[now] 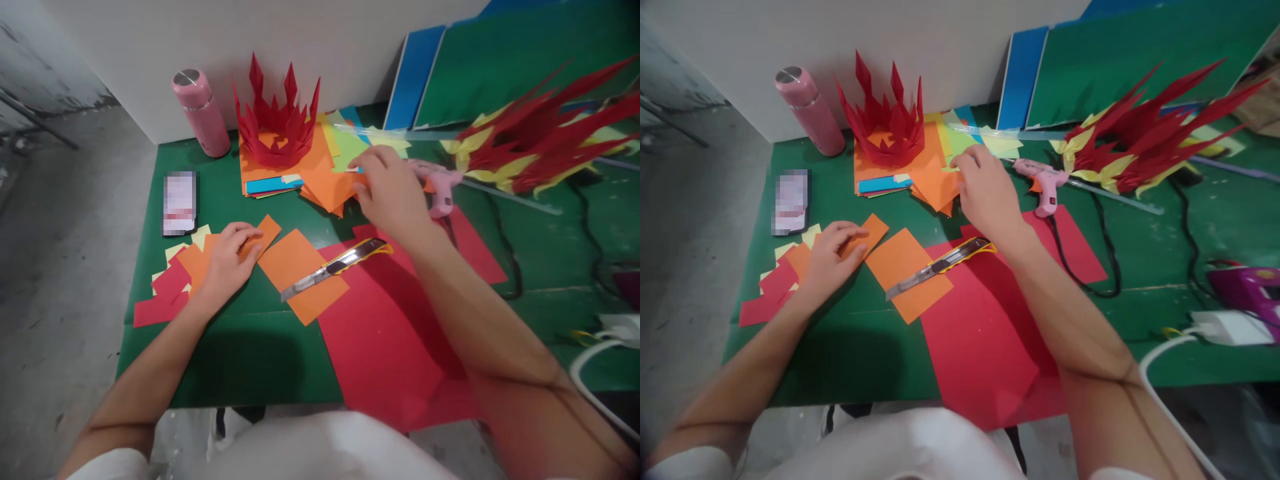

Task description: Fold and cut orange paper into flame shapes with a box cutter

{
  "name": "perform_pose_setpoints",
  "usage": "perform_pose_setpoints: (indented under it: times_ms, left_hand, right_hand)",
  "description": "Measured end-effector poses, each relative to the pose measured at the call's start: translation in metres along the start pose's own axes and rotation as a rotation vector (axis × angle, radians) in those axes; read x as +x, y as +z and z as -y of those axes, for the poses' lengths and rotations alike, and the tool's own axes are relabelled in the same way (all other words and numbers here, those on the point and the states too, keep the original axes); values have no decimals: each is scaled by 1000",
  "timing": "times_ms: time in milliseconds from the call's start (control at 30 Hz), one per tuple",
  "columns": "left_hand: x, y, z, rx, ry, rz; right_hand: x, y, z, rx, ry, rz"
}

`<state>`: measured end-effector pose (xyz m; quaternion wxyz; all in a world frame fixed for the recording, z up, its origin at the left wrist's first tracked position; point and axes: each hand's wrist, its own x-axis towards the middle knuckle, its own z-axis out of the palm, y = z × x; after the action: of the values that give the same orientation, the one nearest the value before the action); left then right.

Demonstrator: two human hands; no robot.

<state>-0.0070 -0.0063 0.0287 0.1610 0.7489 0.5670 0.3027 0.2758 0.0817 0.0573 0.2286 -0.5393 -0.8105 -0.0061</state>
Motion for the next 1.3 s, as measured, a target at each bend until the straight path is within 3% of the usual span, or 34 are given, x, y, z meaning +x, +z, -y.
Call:
perform_pose_setpoints:
  times_ms: [100,300,433,533,633,700,800,1033,1167,1300]
  left_hand:
    - [-4,-18,-3,129,-26,1]
    - [-21,-35,9,434,-25,80]
    - [-28,-28,3,385,56,94]
    - [-30,-15,-6,260,172,260]
    - [-32,-1,-9,235,227,441]
    - [-33,7,-6,237,232,485]
    - [-31,12,0,258,222,464]
    - [-11,12,9,266,175,445]
    - [-7,15,7,241,187,443]
    - [-9,18,2,193,215,451]
  right_hand:
    - [-10,-8,-2,-64,-35,31]
    - [-50,-29,3,120,-154,214]
    - [-104,-32,4,52,-130,273]
    - [-144,-24,-2,-36,-86,289]
    - [-164,-11,-11,-91,-6,250]
    - [-164,-3,-17,-95,4,244]
    - [-148,6,-22,-84,3,229]
    - [-116,18,-29,-85,-46,159]
    - [-114,17,-28,-90,-37,121]
    - [-103,5,-12,-100,-72,112]
